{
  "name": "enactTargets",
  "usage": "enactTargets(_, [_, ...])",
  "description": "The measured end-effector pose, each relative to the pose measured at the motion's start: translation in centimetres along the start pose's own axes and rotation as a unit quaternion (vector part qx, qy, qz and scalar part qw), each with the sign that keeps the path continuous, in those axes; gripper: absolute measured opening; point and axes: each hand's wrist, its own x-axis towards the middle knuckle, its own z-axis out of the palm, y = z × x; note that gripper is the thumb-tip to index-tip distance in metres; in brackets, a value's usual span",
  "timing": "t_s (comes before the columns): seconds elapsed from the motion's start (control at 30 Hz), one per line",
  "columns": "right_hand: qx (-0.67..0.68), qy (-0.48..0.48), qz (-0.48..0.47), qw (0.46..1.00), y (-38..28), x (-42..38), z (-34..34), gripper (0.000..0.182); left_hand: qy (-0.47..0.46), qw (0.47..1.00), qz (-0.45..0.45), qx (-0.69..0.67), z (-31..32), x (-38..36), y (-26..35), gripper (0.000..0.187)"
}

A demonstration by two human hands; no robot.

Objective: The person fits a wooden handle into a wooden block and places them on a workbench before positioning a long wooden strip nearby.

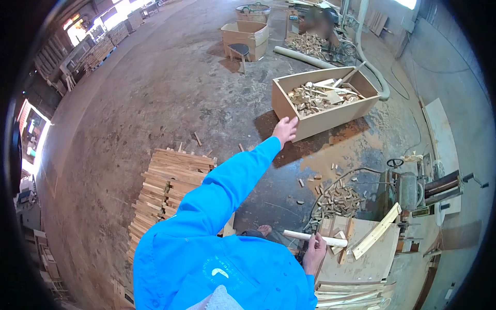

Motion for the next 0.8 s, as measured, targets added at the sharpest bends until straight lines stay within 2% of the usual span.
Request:
enactTargets(0.07, [-0.009,0.002,0.0,1.0,-0.1,-0.2,-0.1,0.035,-0.192,0.978,-0.029,-0.069,-1.6,-0.6,-5.7,0.031])
enactTargets(0.1, [-0.018,-0.001,-0.002,1.0,-0.3,-0.4,-0.2,0.033,-0.171,0.985,0.006,-0.035,-1.8,-0.3,-11.8,0.035])
enactTargets(0.13, [-0.006,-0.004,0.002,1.0,-0.6,-0.5,-0.4,0.034,-0.207,0.975,-0.052,0.062,-3.2,-4.5,-13.0,0.037])
enactTargets(0.17, [-0.004,0.001,0.005,1.0,-0.2,-0.7,-0.6,0.034,-0.288,0.93,-0.081,0.213,-5.9,-4.4,-18.9,0.038])
enactTargets(0.2, [-0.011,0.012,0.002,1.0,0.0,-0.9,-0.8,0.034,-0.299,0.906,-0.114,0.278,-7.9,-7.7,-21.5,0.038])
enactTargets(0.23, [-0.019,0.022,-0.001,1.0,0.6,-1.1,-1.1,0.035,-0.321,0.867,-0.041,0.378,-9.6,-11.1,-23.0,0.043])
enactTargets(0.27, [-0.02,0.026,0.0,0.999,1.0,-1.3,-1.5,0.035,-0.221,0.898,-0.262,0.275,-10.7,-13.1,-26.0,0.047])
enactTargets(0.3, [-0.013,0.026,0.013,0.999,1.5,-1.5,-1.9,0.035,-0.25,0.844,-0.272,0.388,-11.5,-15.3,-25.3,0.046])
enactTargets(0.33, [-0.006,0.026,0.026,0.999,1.8,-1.5,-2.0,0.035,-0.228,0.863,-0.319,0.32,-12.6,-16.8,-27.1,0.046])
enactTargets(0.37, [-0.004,0.03,0.026,0.999,1.8,-1.6,-2.1,0.035,-0.247,0.839,-0.35,0.334,-13.0,-18.1,-26.8,0.046])
enactTargets(0.47, [-0.015,0.023,0.013,1.0,2.3,-1.9,-2.6,0.036,-0.21,0.851,-0.362,0.317,-13.6,-20.1,-26.3,0.054])
enactTargets(0.53, [-0.012,0.02,0.022,0.999,2.2,-2.0,-3.1,0.036,-0.252,0.833,-0.266,0.414,-13.2,-19.0,-25.1,0.062])
enactTargets(0.57, [-0.01,0.025,0.025,0.999,2.1,-2.0,-3.4,0.036,-0.255,0.83,-0.267,0.418,-12.7,-18.7,-24.6,0.062])
enactTargets(0.63, [-0.003,0.044,0.013,0.999,2.1,-1.9,-4.4,0.035,-0.268,0.825,-0.073,0.492,-10.6,-18.4,-23.1,0.066])
enactTargets(0.67, [-0.047,0.072,-0.029,0.996,2.9,-2.0,-5.2,0.032,-0.269,0.825,-0.038,0.496,-9.2,-18.6,-22.3,0.067])
enactTargets(0.7, [0.0,0.088,-0.053,0.995,2.8,-2.2,-5.6,0.031,-0.281,0.819,-0.005,0.5,-7.2,-19.2,-21.5,0.067])
enactTargets(0.77, [0.008,0.095,-0.004,0.995,3.5,-3.2,-8.2,0.033,-0.318,0.818,0.01,0.479,-3.1,-21.0,-20.5,0.068])
enactTargets(0.8, [-0.046,0.106,-0.009,0.993,2.3,-4.1,-9.8,0.034,-0.338,0.808,0.028,0.481,-0.9,-22.5,-19.7,0.066])
